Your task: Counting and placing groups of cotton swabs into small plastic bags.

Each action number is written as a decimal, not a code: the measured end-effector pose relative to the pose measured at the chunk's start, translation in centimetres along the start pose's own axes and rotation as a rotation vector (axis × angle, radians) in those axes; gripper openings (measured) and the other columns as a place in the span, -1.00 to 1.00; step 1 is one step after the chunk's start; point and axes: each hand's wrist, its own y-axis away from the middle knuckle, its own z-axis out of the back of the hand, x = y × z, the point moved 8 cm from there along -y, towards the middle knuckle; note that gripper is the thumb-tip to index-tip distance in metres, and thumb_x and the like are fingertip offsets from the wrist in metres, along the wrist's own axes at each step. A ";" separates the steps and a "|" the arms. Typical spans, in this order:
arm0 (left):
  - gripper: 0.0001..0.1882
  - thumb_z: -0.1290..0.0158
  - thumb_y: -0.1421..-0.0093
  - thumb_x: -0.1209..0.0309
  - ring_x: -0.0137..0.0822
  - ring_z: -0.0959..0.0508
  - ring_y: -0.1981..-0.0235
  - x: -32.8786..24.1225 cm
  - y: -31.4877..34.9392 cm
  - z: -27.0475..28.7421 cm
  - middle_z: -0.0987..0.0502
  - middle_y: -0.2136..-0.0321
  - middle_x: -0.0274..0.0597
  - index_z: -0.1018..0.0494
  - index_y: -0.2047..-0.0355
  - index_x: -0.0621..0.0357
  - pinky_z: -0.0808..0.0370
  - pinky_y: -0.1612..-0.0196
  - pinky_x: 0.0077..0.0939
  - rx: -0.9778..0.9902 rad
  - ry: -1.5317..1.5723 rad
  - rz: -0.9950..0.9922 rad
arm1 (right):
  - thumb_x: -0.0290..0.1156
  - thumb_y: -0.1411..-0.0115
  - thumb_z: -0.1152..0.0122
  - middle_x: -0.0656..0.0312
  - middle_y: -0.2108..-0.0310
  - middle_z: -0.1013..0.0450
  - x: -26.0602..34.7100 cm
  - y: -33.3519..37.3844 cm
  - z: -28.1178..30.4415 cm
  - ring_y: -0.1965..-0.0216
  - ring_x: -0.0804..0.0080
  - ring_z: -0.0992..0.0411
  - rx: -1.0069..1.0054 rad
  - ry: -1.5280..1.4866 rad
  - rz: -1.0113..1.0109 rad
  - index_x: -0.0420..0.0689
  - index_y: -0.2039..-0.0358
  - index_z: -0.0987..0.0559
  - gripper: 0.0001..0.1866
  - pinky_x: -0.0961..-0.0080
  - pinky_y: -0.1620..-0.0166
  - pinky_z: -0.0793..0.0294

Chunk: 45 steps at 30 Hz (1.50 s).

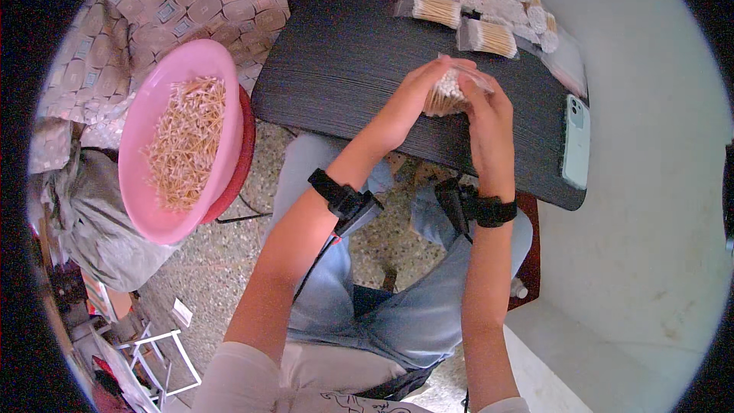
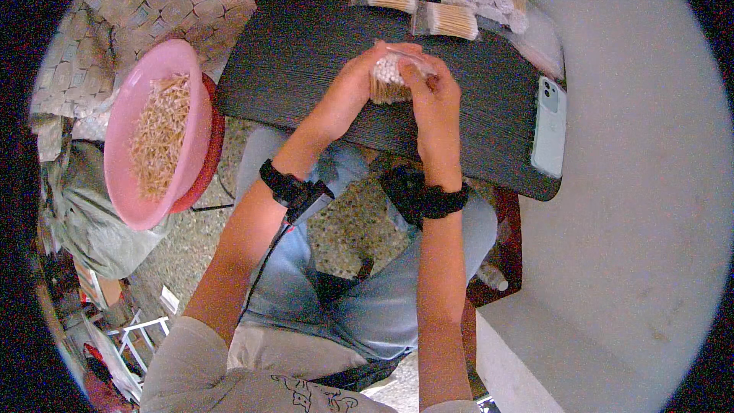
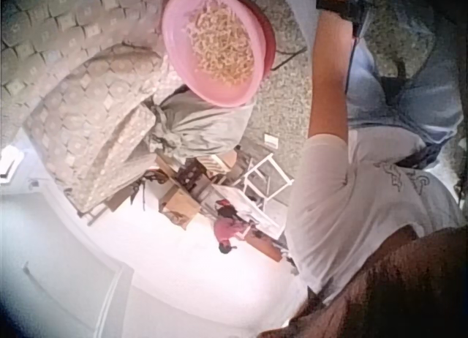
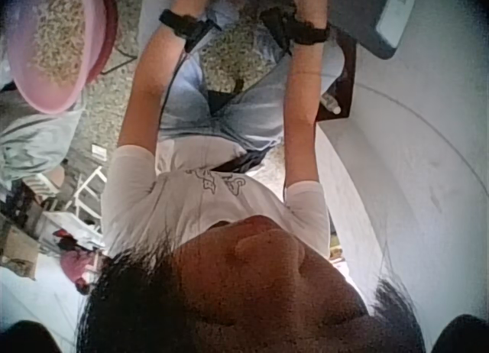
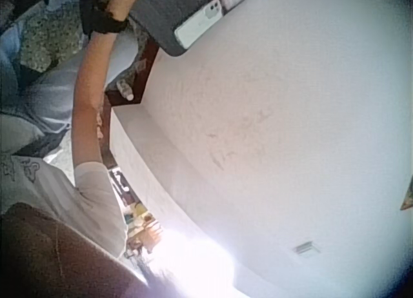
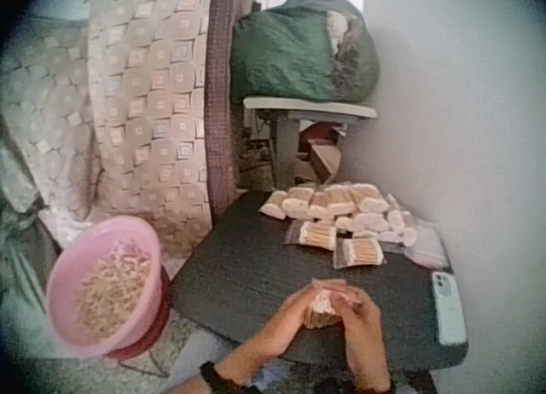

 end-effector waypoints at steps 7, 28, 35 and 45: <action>-0.61 0.19 -0.31 0.23 -0.46 -0.39 0.05 -0.4 0.7 -0.5 -0.44 0.09 -0.24 -0.34 0.00 0.24 -0.30 -0.04 -0.55 -0.008 -0.171 -0.049 | -0.34 -0.19 -0.11 0.24 0.30 -0.48 0.2 -0.2 0.6 0.30 0.58 -0.37 0.019 0.051 -0.012 -0.24 0.20 -0.52 -0.75 0.63 0.21 -0.34; -0.55 -0.13 -0.11 0.19 -0.51 -0.51 0.36 0.3 0.8 0.5 -0.53 0.32 -0.25 -0.39 0.13 0.28 -0.46 0.31 -0.59 -0.026 -0.239 0.052 | -0.36 -0.19 -0.07 0.27 0.43 -0.46 6.2 1.6 2.3 0.36 0.48 -0.40 -0.109 0.467 0.420 -0.21 0.35 -0.56 -0.81 0.60 0.24 -0.34; -0.59 0.00 -0.20 0.20 -0.56 -0.49 0.29 1.0 1.1 0.0 -0.52 0.29 -0.35 -0.38 0.07 0.26 -0.43 0.22 -0.67 0.080 -0.245 0.119 | -0.15 -0.32 0.15 0.33 0.44 -0.46 3.2 0.9 2.6 0.44 0.63 -0.31 0.102 0.240 -0.016 -0.24 0.35 -0.57 -0.57 0.66 0.32 -0.28; -0.62 -0.06 -0.17 0.27 -0.51 -0.50 0.30 1.2 1.1 -0.8 -0.53 0.29 -0.31 -0.39 0.09 0.27 -0.46 0.24 -0.62 0.117 -0.315 0.125 | -0.31 -0.25 0.01 0.31 0.42 -0.47 3.2 1.6 3.2 0.51 0.63 -0.31 0.229 0.022 -0.190 -0.25 0.28 -0.57 -0.72 0.69 0.43 -0.28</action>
